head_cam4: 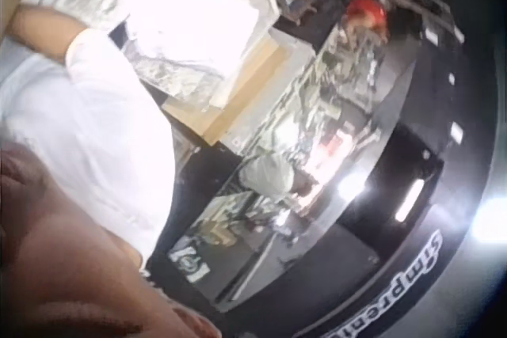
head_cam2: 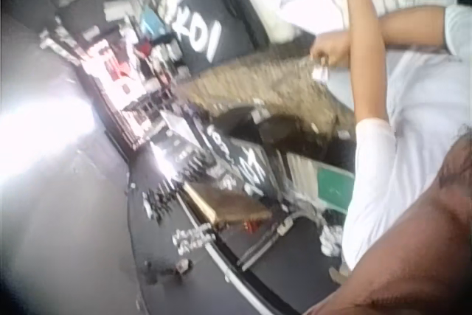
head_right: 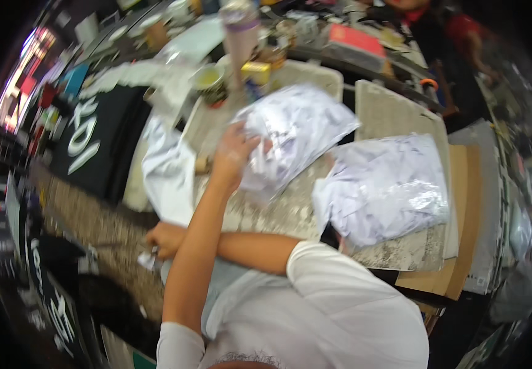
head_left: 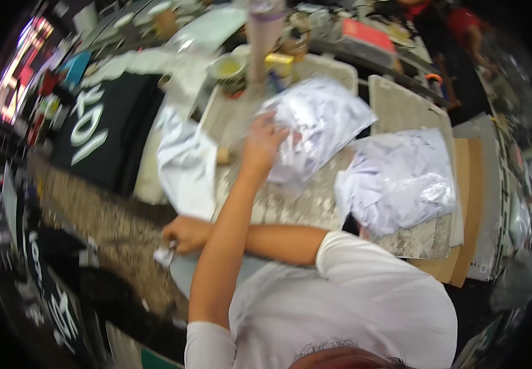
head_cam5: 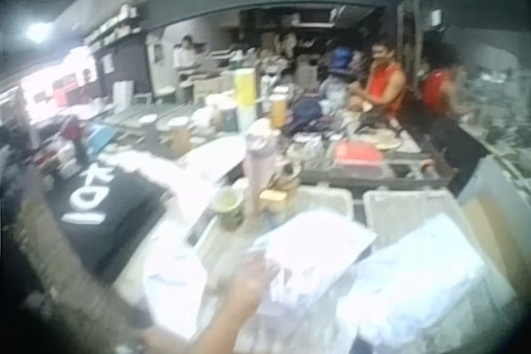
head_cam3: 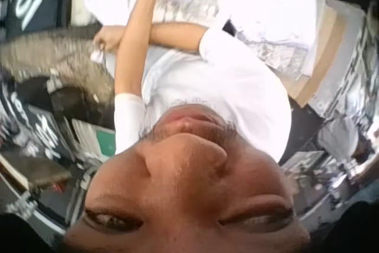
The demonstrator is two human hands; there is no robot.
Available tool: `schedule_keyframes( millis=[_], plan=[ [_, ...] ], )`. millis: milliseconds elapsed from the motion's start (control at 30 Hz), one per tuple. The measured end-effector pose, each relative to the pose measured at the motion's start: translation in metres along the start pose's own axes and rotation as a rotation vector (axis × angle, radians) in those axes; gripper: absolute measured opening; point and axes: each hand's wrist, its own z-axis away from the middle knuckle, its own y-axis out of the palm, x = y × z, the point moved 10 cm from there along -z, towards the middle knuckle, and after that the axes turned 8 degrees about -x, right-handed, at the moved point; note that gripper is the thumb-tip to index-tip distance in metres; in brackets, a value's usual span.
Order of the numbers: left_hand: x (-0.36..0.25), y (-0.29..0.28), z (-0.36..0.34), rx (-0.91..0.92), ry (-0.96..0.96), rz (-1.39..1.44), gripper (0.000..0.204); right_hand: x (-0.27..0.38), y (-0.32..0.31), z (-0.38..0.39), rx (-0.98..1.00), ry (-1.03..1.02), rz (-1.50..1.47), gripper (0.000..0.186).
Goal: Cutting a long strip of white fabric with large tailor scissors.
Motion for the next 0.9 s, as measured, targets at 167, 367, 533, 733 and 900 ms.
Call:
schedule_keyframes(
  millis=[167, 367, 533, 733, 900],
  plan=[
    [-0.005, 0.017, -0.023, 0.002, -0.059, 0.009, 0.018, 0.023, 0.008, -0.008, 0.023, 0.023, -0.021, 0.022],
    [-0.012, 0.050, -0.009, -0.226, 0.357, -0.615, 0.024, -0.001, 0.008, -0.010, 0.054, 0.044, 0.054, 0.028],
    [-0.004, 0.011, 0.014, 0.110, 0.290, -0.387, 0.051, 0.008, 0.042, -0.009, 0.144, 0.116, -0.140, 0.020],
    [-0.062, -0.052, 0.120, 0.160, 0.604, -0.680, 0.048, -0.004, 0.015, -0.001, 0.085, 0.337, -0.323, 0.014],
    [-0.107, -0.240, 0.264, 0.058, 0.138, -0.169, 0.037, 0.022, 0.020, 0.001, 0.125, 0.371, -0.429, 0.015]
  ],
)
